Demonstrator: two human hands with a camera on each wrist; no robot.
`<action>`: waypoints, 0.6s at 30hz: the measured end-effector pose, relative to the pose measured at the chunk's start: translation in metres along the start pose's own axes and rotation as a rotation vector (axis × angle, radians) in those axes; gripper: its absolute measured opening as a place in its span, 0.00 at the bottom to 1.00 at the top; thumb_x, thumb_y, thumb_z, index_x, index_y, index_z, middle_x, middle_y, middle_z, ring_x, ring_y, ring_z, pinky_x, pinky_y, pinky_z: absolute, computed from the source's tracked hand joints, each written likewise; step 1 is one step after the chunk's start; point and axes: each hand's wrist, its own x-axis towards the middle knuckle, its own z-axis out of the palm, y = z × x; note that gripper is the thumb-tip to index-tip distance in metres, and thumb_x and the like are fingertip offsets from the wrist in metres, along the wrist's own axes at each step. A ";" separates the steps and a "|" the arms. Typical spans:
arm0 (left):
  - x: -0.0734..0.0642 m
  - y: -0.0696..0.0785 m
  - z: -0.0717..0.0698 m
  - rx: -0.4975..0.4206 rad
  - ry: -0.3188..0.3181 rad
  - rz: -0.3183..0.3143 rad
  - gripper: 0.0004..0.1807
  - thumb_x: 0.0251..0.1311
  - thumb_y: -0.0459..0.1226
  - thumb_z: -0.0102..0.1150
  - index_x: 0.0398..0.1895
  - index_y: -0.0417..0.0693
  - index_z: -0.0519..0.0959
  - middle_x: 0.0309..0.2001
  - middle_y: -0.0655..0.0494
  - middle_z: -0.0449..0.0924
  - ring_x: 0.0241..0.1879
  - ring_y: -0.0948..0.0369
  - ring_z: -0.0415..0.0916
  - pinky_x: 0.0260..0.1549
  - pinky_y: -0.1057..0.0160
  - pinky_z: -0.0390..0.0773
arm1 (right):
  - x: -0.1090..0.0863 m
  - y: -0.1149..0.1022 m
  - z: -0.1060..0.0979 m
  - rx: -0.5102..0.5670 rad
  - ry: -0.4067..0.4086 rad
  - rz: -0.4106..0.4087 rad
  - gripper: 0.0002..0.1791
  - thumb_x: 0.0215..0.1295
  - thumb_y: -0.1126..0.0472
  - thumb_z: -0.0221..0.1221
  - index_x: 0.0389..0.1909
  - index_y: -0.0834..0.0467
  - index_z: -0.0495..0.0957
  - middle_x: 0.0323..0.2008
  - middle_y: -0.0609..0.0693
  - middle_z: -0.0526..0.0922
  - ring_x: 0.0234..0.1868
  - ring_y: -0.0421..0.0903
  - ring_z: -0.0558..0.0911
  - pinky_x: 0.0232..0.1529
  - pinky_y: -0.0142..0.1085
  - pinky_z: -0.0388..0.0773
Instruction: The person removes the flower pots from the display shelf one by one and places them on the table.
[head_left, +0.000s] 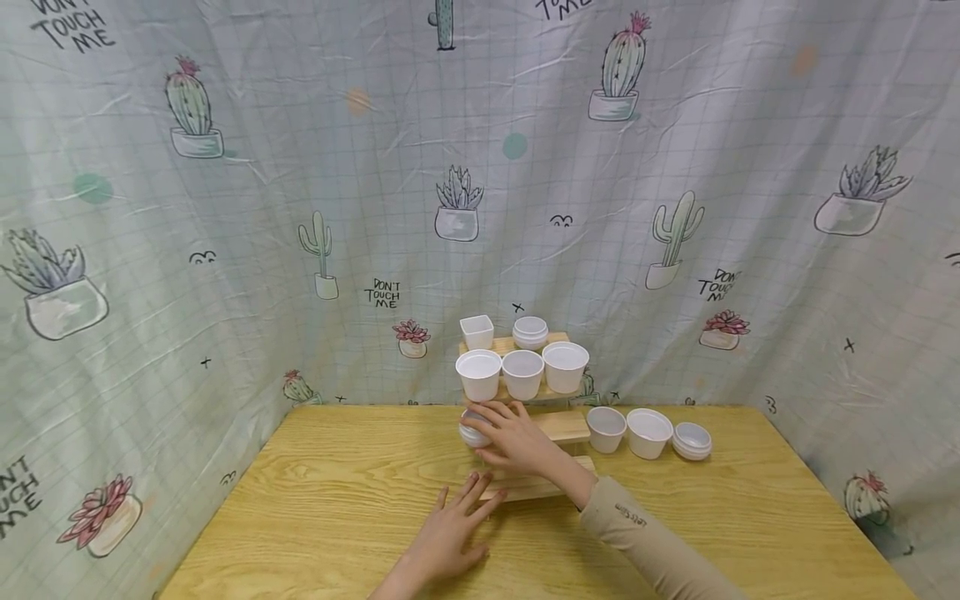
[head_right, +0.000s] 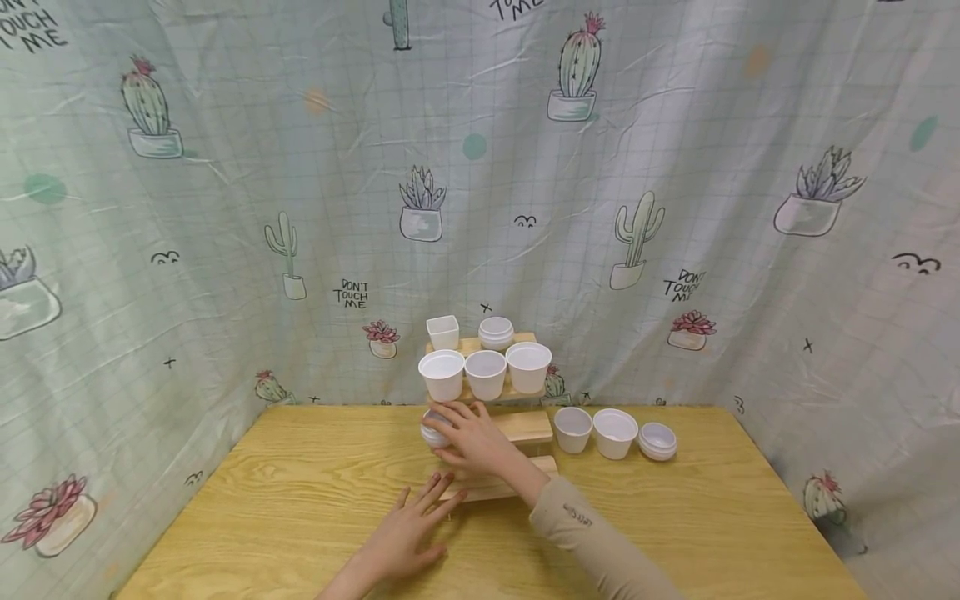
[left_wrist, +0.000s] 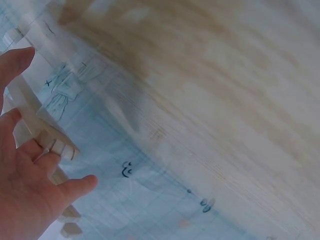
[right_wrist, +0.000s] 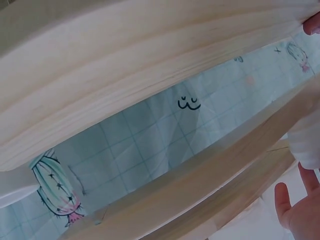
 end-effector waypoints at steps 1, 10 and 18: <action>0.000 0.000 0.000 0.001 -0.002 -0.001 0.42 0.49 0.50 0.59 0.68 0.61 0.52 0.68 0.47 0.52 0.66 0.47 0.54 0.49 0.37 0.66 | 0.000 0.000 0.000 0.000 0.005 -0.003 0.30 0.57 0.44 0.54 0.62 0.45 0.62 0.65 0.48 0.62 0.62 0.46 0.63 0.51 0.46 0.64; 0.001 0.000 -0.001 0.011 0.004 -0.004 0.41 0.49 0.50 0.59 0.67 0.61 0.53 0.68 0.47 0.53 0.65 0.47 0.55 0.49 0.37 0.66 | -0.003 0.000 -0.001 -0.019 0.039 0.008 0.32 0.54 0.45 0.58 0.61 0.45 0.63 0.62 0.47 0.65 0.60 0.47 0.65 0.51 0.48 0.65; 0.001 -0.001 0.002 0.010 -0.005 -0.005 0.42 0.49 0.51 0.59 0.68 0.62 0.53 0.68 0.47 0.53 0.66 0.48 0.54 0.50 0.37 0.65 | -0.007 0.000 -0.003 -0.037 0.062 0.035 0.30 0.52 0.45 0.60 0.58 0.45 0.66 0.59 0.48 0.69 0.58 0.48 0.67 0.53 0.49 0.65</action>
